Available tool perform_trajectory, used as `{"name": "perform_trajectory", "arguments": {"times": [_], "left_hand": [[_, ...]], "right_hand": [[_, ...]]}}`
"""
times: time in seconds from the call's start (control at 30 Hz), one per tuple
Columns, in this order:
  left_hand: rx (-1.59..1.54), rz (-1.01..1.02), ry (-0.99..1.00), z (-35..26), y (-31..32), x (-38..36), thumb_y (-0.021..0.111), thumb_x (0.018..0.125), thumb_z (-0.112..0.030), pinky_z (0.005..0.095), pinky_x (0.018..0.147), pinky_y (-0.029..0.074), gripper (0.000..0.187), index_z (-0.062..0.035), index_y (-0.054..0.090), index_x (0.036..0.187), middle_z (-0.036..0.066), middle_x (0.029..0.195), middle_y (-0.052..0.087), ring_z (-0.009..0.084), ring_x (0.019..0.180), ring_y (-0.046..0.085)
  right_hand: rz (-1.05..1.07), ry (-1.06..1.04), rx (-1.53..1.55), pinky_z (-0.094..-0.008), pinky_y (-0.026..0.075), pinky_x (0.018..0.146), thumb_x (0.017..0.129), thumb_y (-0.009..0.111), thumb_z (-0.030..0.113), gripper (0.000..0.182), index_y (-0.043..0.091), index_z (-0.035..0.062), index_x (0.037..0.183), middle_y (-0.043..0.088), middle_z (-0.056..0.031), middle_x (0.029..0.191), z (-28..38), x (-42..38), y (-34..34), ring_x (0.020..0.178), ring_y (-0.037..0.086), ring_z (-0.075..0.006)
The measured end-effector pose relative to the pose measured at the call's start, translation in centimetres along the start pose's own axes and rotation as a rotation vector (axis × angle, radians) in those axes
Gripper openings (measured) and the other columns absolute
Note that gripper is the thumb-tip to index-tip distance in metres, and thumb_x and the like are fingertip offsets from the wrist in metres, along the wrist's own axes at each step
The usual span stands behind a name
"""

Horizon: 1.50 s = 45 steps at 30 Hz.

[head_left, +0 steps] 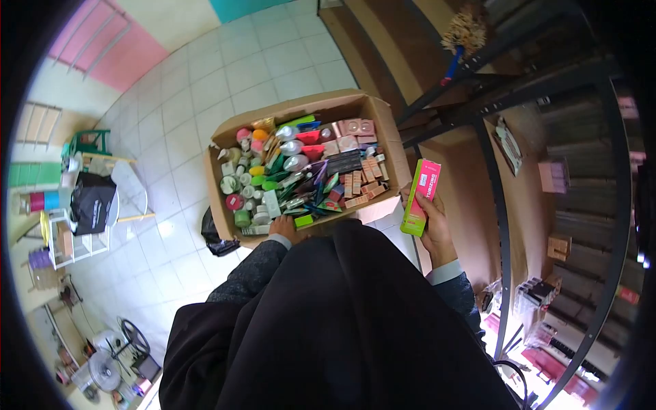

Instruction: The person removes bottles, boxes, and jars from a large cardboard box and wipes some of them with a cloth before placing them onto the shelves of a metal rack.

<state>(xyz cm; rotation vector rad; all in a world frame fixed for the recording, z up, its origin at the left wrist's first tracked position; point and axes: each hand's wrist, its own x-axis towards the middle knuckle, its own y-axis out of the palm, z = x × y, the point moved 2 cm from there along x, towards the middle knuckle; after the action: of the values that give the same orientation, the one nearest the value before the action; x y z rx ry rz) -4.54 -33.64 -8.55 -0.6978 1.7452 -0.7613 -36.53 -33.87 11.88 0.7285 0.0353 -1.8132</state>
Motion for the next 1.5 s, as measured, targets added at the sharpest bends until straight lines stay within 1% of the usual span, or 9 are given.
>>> {"name": "perform_trajectory", "arguments": {"times": [0.2, 0.4, 0.67, 0.77, 0.83, 0.97, 1.03, 1.37, 1.5], "left_hand": [[-0.128, -0.123, 0.002, 2.6, 2.8, 1.2, 0.045, 0.081, -0.019, 0.0459, 0.071, 0.044, 0.017, -0.0077, 0.047, 0.094, 0.019, 0.087, 0.06, 0.0356, 0.084, 0.058], [0.083, 0.108, 0.022, 3.6, 1.4, 2.3, 0.035, 0.086, -0.021, 0.0478, 0.069, 0.046, 0.024, -0.0093, 0.04, 0.106, 0.02, 0.095, 0.059, 0.0378, 0.086, 0.058], [-0.368, -0.408, 0.644, -8.6, -10.9, 1.6, 0.062, 0.076, -0.033, 0.0367, 0.077, 0.046, 0.061, 0.0021, 0.039, 0.121, 0.021, 0.103, 0.055, 0.0337, 0.093, 0.056], [-0.635, -0.501, 0.763, -15.2, -13.6, 1.7, 0.058, 0.081, -0.027, 0.0343, 0.081, 0.044, 0.061, 0.002, 0.03, 0.128, 0.018, 0.108, 0.053, 0.0312, 0.095, 0.055], [-1.241, -0.37, 0.621, -17.8, -11.7, 4.6, 0.052, 0.086, -0.028, 0.0362, 0.077, 0.046, 0.052, 0.0003, 0.032, 0.125, 0.016, 0.103, 0.054, 0.0308, 0.091, 0.056], [-1.544, -0.048, 0.791, -24.1, -10.9, 4.0, 0.048, 0.089, -0.021, 0.0343, 0.076, 0.046, 0.038, -0.0007, 0.04, 0.12, 0.015, 0.106, 0.053, 0.0234, 0.087, 0.055], [-1.909, 0.39, 0.707, -30.7, -13.7, -2.6, 0.048, 0.089, -0.02, 0.0356, 0.064, 0.049, 0.027, -0.0032, 0.046, 0.109, 0.01, 0.092, 0.056, 0.0219, 0.075, 0.056], [-1.586, -0.147, 0.799, -39.6, -9.6, -7.4, 0.06, 0.071, -0.001, 0.0286, 0.06, 0.047, 0.045, -0.0062, 0.04, 0.111, 0.006, 0.08, 0.051, 0.0174, 0.069, 0.055], [-1.338, -0.332, 0.521, -41.8, -9.9, -10.3, 0.063, 0.066, 0.0, 0.0267, 0.066, 0.046, 0.058, -0.0053, 0.035, 0.117, 0.007, 0.086, 0.052, 0.0173, 0.072, 0.054]], "right_hand": [[0.138, -0.105, 0.01, -0.0313, 0.045, 0.081, 0.081, 0.054, 0.006, 0.04, 0.041, 0.0005, 0.118, 0.056, -0.013, 0.106, 5.8, -4.3, -1.9, 0.091, 0.056, -0.0188], [0.142, -0.185, -0.324, -0.029, 0.042, 0.086, 0.073, 0.068, 0.007, 0.058, 0.038, 0.0014, 0.123, 0.057, -0.007, 0.102, 15.2, -12.0, -4.7, 0.095, 0.055, -0.0146], [-0.223, -0.667, -0.4, -0.026, 0.041, 0.085, 0.08, 0.064, 0.015, 0.05, 0.04, 0.0038, 0.122, 0.056, -0.0021, 0.103, 25.6, -26.8, -10.7, 0.094, 0.052, -0.009], [-0.729, -0.711, -0.526, -0.033, 0.047, 0.081, 0.086, 0.054, 0.031, 0.059, 0.027, 0.0093, 0.133, 0.052, -0.0063, 0.109, 29.3, -32.8, -14.4, 0.095, 0.054, -0.0139], [-0.874, -0.789, -0.533, -0.0366, 0.049, 0.077, 0.087, 0.05, 0.036, 0.057, 0.024, 0.0114, 0.132, 0.052, -0.0088, 0.109, 31.8, -36.0, -17.8, 0.095, 0.055, -0.0177], [-0.876, -0.921, -0.443, -0.0363, 0.051, 0.072, 0.086, 0.055, 0.025, 0.05, 0.029, 0.0059, 0.124, 0.055, -0.0105, 0.099, 36.9, -40.5, -26.8, 0.088, 0.059, -0.0204], [-0.951, -0.894, -0.509, -0.0384, 0.046, 0.082, 0.082, 0.061, 0.021, 0.045, 0.036, 0.0078, 0.118, 0.052, -0.0079, 0.104, 38.9, -42.4, -31.7, 0.095, 0.055, -0.0183], [-1.079, -0.716, -0.703, -0.0324, 0.048, 0.069, 0.075, 0.068, 0.02, 0.032, 0.051, 0.01, 0.101, 0.057, -0.0022, 0.091, 43.3, -43.2, -51.5, 0.084, 0.056, -0.0143], [-0.951, -0.696, -0.795, -0.0327, 0.05, 0.073, 0.075, 0.069, 0.015, 0.035, 0.047, 0.0094, 0.101, 0.057, -0.0024, 0.095, 43.6, -42.4, -56.0, 0.09, 0.056, -0.015]]}}
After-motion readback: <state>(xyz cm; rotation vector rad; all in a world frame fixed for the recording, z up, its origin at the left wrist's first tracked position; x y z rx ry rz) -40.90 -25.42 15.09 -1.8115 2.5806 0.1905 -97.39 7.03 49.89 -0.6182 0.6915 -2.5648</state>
